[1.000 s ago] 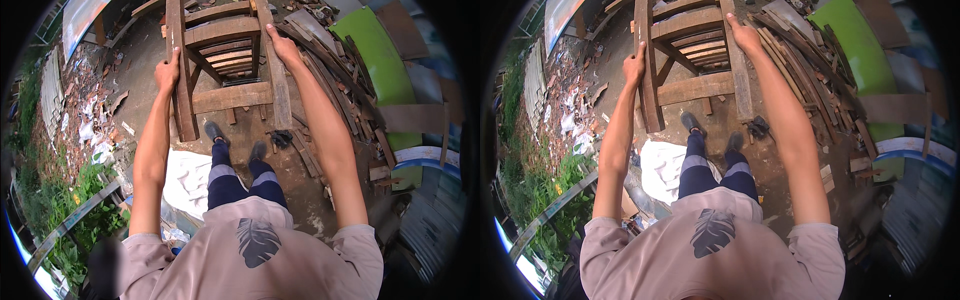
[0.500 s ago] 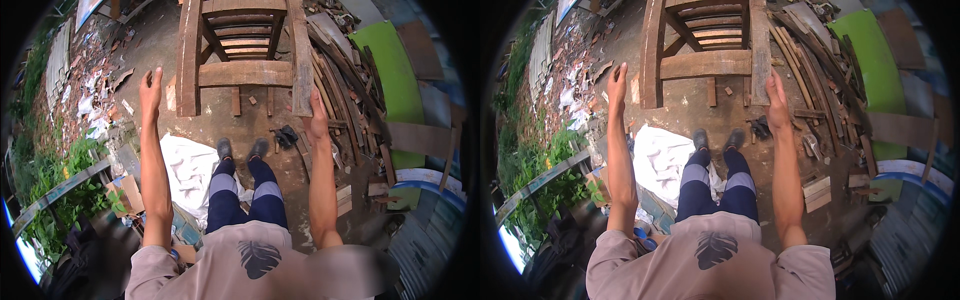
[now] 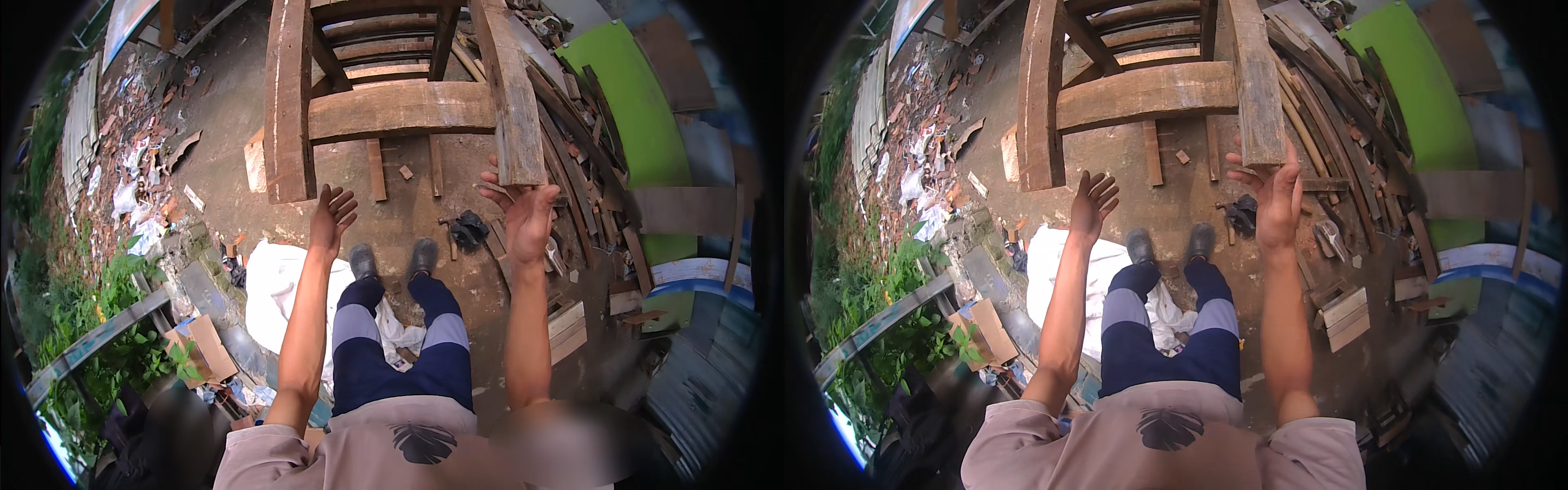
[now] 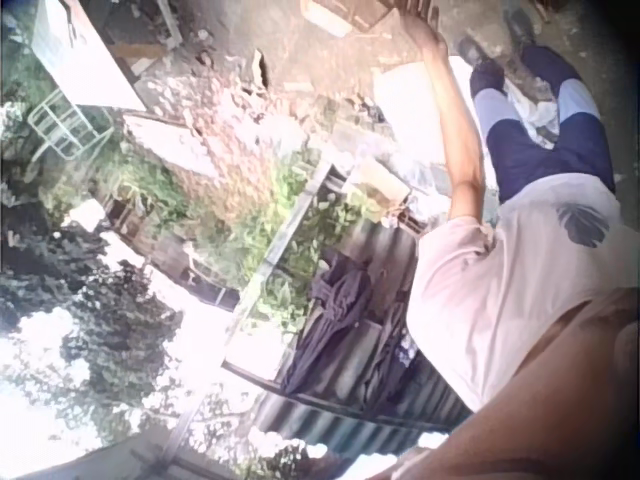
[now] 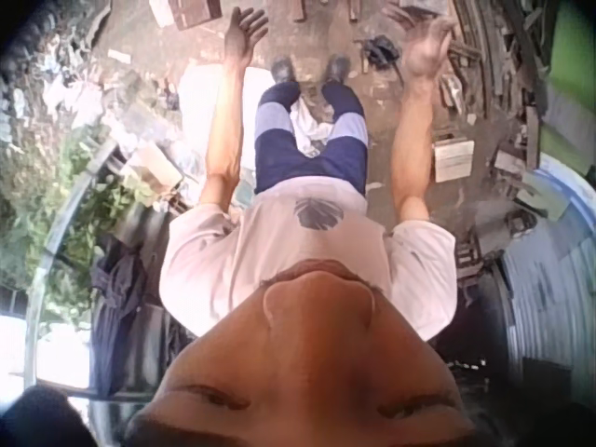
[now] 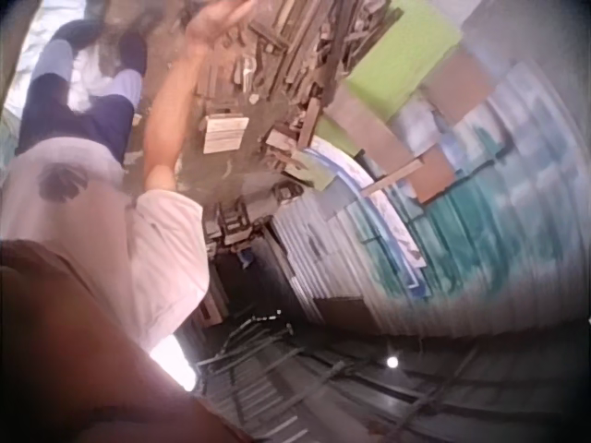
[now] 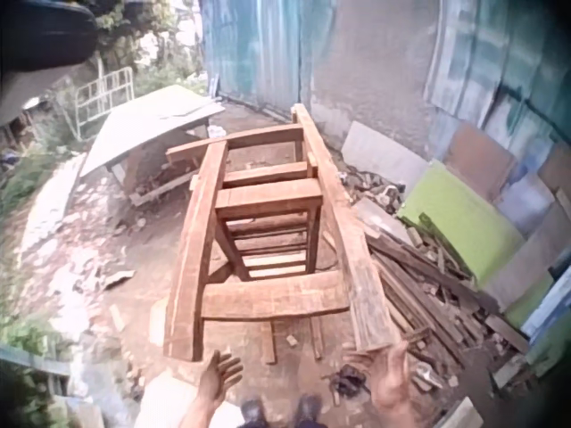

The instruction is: The person assembles a wooden chair frame by hammering nails into joints and attaching wooden slats. They repeatedly pick up nails from a plastic bag, position them, and strike with a hammer, then fit additional slats into the frame.

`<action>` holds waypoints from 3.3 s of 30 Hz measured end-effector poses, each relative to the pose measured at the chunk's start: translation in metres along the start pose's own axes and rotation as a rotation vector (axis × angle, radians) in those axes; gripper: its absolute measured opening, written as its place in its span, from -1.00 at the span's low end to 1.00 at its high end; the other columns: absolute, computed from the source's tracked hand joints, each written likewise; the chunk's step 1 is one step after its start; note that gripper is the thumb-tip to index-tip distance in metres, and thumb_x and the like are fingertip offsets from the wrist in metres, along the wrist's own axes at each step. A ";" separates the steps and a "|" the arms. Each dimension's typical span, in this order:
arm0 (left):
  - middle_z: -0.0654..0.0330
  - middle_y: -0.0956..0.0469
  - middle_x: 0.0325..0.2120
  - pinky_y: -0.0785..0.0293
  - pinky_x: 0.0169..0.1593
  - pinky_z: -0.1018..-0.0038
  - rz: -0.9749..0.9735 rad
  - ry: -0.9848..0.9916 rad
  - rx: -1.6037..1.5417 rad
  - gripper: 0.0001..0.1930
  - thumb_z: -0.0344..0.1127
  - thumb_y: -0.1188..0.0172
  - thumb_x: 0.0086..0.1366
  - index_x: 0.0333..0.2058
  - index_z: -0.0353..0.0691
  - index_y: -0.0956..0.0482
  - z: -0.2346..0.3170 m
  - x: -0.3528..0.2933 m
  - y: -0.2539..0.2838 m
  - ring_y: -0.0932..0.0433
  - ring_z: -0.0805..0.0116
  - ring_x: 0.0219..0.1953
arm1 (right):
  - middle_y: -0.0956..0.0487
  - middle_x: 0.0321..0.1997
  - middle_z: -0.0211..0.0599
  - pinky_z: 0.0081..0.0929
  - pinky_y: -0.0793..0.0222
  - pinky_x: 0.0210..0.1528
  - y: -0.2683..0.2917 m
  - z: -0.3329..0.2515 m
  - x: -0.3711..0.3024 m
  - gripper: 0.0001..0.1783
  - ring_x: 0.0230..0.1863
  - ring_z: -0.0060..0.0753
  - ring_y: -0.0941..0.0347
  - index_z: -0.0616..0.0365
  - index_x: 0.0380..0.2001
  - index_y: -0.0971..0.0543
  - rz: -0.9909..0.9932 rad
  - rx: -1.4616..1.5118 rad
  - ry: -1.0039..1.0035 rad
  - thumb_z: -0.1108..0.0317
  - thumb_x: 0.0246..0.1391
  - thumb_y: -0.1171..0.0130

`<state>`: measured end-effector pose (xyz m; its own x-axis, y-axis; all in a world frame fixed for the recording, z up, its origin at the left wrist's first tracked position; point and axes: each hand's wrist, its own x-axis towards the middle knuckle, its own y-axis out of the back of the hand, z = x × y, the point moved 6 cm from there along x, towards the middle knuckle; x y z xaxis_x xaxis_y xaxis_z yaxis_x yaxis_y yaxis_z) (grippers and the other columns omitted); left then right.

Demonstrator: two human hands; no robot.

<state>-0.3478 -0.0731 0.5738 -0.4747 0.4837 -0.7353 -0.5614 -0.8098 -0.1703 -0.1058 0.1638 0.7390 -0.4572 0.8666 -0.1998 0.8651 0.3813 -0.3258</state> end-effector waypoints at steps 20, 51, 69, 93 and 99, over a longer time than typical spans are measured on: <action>-0.33 -0.50 0.02 -0.42 0.17 0.16 0.192 -0.260 1.185 -0.33 0.12 -0.11 0.21 -0.01 -0.48 -0.57 -0.231 0.454 0.080 -0.49 -0.19 0.13 | -0.55 0.12 0.11 -0.13 -0.38 0.23 0.095 0.630 0.196 -0.29 0.21 0.12 -0.44 0.33 0.11 -0.51 -0.319 -1.443 -0.310 -0.08 0.11 -0.18; -0.31 -0.59 -0.09 -0.51 0.03 0.21 0.210 -0.035 0.776 -0.01 0.38 -0.37 -0.03 -0.05 -0.65 -0.54 -0.377 0.489 0.145 -0.61 -0.09 0.01 | -0.51 0.04 -0.02 -0.06 -0.37 0.11 0.103 0.779 0.136 -0.53 0.13 0.08 -0.43 0.13 0.04 -0.44 -0.189 -1.241 -0.197 0.24 0.07 -0.28; -0.26 -0.55 0.00 -0.47 0.07 0.23 0.119 0.029 0.719 0.03 0.33 -0.39 0.00 0.03 -0.72 -0.45 -0.362 0.482 0.147 -0.57 -0.03 0.05 | -0.67 -0.38 -0.22 -0.35 -0.51 -0.23 0.086 0.824 0.103 -0.48 -0.38 -0.33 -0.59 0.06 0.12 -0.57 -0.253 -0.873 -0.267 0.33 0.02 -0.33; -0.29 -0.62 -0.15 -0.51 -0.03 0.21 0.240 -0.013 0.889 -0.03 0.43 -0.32 -0.05 -0.16 -0.62 -0.60 -0.361 0.487 0.156 -0.62 -0.12 -0.03 | -0.69 -0.31 -0.12 -0.31 -0.56 -0.26 0.060 0.846 0.083 -0.63 -0.34 -0.22 -0.64 0.27 -0.08 -0.64 -0.202 -0.586 -0.452 0.31 0.17 0.02; -0.22 -0.64 -0.18 -0.53 -0.03 0.23 0.277 0.061 0.998 -0.17 0.35 -0.28 0.06 -0.17 -0.51 -0.65 -0.350 0.475 0.142 -0.64 -0.09 -0.06 | -0.64 -0.14 -0.20 -0.32 -0.58 -0.26 0.055 0.833 0.078 -0.55 -0.14 -0.31 -0.58 0.24 -0.06 -0.61 -0.133 -0.521 -0.635 0.09 0.24 -0.01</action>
<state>-0.4157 -0.0747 -0.0298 -0.6535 0.2819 -0.7025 -0.7569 -0.2329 0.6106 -0.2659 -0.0155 -0.0644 -0.4568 0.5169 -0.7240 0.7091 0.7030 0.0546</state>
